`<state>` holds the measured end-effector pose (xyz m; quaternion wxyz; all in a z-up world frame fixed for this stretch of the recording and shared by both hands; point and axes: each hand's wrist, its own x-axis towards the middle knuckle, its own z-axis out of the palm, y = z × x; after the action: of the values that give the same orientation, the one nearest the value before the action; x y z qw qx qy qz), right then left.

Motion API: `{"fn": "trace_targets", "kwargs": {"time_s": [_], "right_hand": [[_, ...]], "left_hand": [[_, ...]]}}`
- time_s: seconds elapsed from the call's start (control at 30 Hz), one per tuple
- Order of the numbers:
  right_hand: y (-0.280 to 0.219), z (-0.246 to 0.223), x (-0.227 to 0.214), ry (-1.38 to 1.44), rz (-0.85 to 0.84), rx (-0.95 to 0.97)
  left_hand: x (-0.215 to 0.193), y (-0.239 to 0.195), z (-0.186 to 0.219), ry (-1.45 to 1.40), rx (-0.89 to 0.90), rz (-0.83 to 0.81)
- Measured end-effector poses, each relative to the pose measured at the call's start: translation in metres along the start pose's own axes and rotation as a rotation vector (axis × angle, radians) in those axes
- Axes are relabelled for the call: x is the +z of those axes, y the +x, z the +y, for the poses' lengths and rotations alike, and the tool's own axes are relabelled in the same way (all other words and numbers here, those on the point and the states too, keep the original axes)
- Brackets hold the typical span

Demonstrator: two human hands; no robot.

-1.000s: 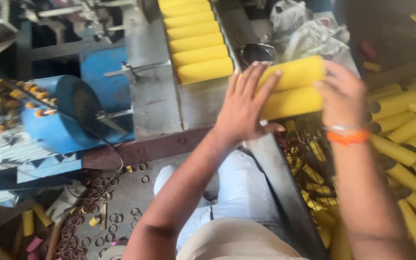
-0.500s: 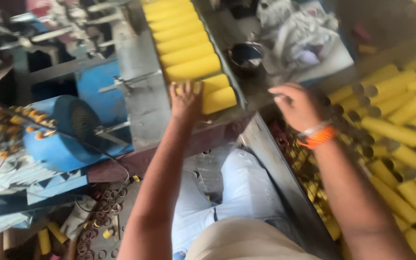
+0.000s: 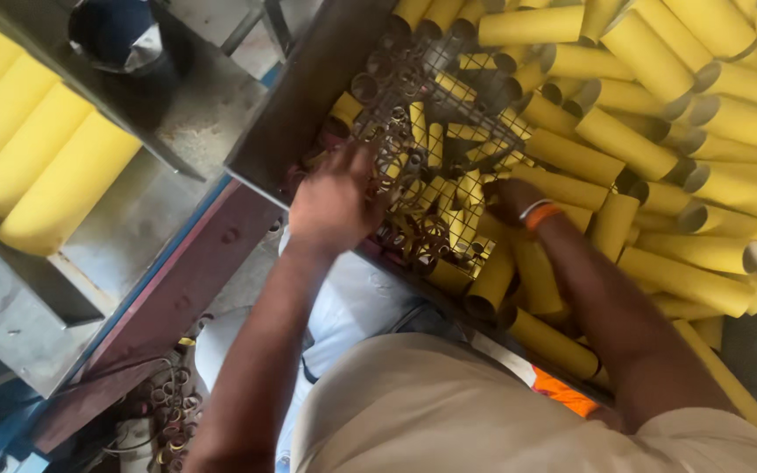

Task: The person repeatedly picks yellow cylindrical objects from a wire basket and places them onto a conveyor belt. The person handles the cylinders one at a time, moving them from the basket to the belt in a continuous loop.

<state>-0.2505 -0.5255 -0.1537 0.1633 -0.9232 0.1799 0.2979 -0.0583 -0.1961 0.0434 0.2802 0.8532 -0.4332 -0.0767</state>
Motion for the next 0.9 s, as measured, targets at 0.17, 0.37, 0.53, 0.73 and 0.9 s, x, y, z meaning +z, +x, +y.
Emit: {"fn": "trace_targets", "kwargs": {"time_s": [0.17,0.37,0.53,0.73,0.9], "right_hand": [[0.033,-0.033,0.035,-0.487,-0.194,0.074],[0.056,-0.039,0.020,-0.612,-0.212,0.088],[0.056,-0.007,-0.003,-0.651,-0.178,0.141],[0.002,0.000,-0.120,-0.001,0.393,-0.160],[-0.073,-0.103,-0.224,0.667,0.739,-0.597]], "left_hand": [[0.009,-0.003,-0.003,-0.068,-0.107,-0.017],[0.015,-0.006,-0.006,0.145,-0.019,0.114],[0.026,0.001,-0.013,0.158,-0.237,-0.265],[0.030,-0.013,-0.014,-0.182,-0.005,0.228],[-0.024,-0.040,-0.002,-0.451,-0.120,0.452]]}}
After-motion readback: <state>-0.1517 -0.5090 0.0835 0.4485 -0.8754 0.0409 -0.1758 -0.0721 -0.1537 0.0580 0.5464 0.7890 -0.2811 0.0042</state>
